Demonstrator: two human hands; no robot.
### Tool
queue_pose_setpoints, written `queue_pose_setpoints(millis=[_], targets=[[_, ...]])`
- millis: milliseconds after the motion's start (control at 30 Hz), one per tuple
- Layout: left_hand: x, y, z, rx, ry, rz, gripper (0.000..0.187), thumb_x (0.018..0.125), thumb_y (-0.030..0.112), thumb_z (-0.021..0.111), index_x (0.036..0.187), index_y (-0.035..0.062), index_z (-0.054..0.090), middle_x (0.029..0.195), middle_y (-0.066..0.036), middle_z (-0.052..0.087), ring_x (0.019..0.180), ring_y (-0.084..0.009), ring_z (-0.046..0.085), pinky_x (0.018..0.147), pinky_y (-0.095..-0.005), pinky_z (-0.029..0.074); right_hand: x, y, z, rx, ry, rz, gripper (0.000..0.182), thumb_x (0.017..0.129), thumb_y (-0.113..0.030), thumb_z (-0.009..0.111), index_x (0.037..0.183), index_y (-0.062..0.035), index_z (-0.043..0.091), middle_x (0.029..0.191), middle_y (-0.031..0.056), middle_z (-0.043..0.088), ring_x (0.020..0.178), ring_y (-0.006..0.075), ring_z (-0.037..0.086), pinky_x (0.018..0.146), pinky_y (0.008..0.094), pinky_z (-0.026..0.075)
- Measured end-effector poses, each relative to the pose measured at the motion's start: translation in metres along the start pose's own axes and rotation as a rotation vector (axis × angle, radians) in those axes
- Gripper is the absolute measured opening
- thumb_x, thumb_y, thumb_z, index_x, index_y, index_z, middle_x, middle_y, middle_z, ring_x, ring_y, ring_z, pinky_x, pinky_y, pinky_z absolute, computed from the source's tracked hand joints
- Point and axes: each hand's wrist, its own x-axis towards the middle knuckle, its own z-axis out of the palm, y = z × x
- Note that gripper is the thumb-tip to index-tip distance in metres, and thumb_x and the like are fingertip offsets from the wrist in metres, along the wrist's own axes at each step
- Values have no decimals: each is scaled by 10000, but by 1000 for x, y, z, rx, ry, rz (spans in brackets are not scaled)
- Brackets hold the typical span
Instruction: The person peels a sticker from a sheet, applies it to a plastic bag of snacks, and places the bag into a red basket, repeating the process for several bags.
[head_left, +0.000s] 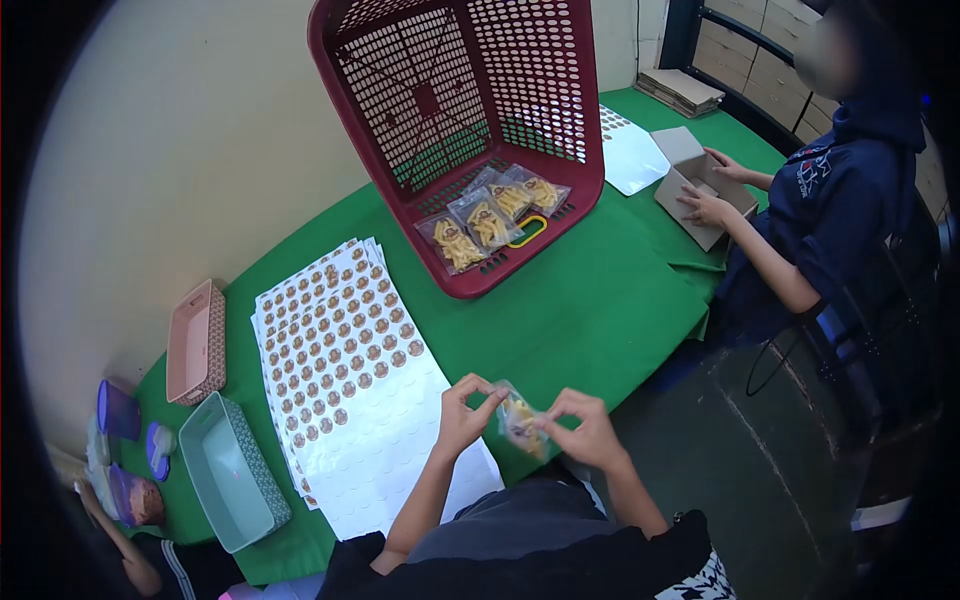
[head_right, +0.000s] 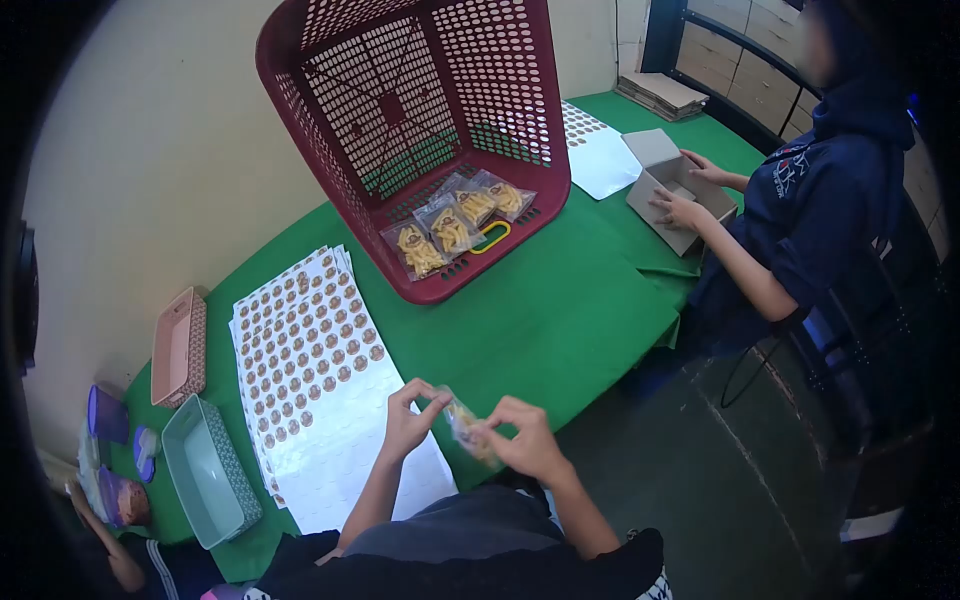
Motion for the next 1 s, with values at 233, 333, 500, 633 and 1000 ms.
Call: queue_pose_setpoints(millis=[233, 333, 500, 633, 1000], targets=[[-21, 22, 10, -38, 152, 14, 409, 673, 138, 679, 1006, -15, 499, 959, -124, 534, 855, -194, 542, 762, -297, 431, -9, 13, 2, 358, 140, 216, 113, 709, -52, 621, 739, 15, 536, 896, 104, 577, 760, 162, 559, 717, 281, 436], [-31, 36, 16, -191, -134, 6, 659, 707, 298, 647, 1237, 36, 356, 1209, -141, 412, 1112, -249, 411, 910, -354, 346, -9, 3, 1, 281, 60, 131, 134, 732, -63, 596, 827, 18, 545, 1048, 127, 557, 871, 203, 561, 804, 299, 423], [-25, 46, 29, -84, -152, 147, 601, 767, 282, 591, 1259, 48, 336, 1246, -149, 390, 1115, -241, 412, 904, -334, 346, -12, -11, 3, -17, -80, -74, 256, 761, -126, 570, 995, -23, 559, 1142, 105, 511, 1017, 226, 486, 833, 316, 401], [-24, 45, 28, -198, -142, -108, 294, 866, 148, 434, 1121, 17, 501, 1039, -124, 560, 968, -164, 515, 831, -273, 394, -16, 2, -19, 73, 38, 39, 250, 720, -77, 605, 949, -3, 540, 1017, 129, 532, 942, 208, 504, 759, 302, 424], [-19, 60, 42, -74, -206, 38, 165, 758, 154, 608, 864, 32, 643, 855, -105, 630, 783, -167, 595, 706, -268, 458, -17, 14, -43, 306, -10, 95, 58, 721, -56, 618, 736, -5, 594, 736, 49, 552, 737, 117, 526, 696, 239, 411]])
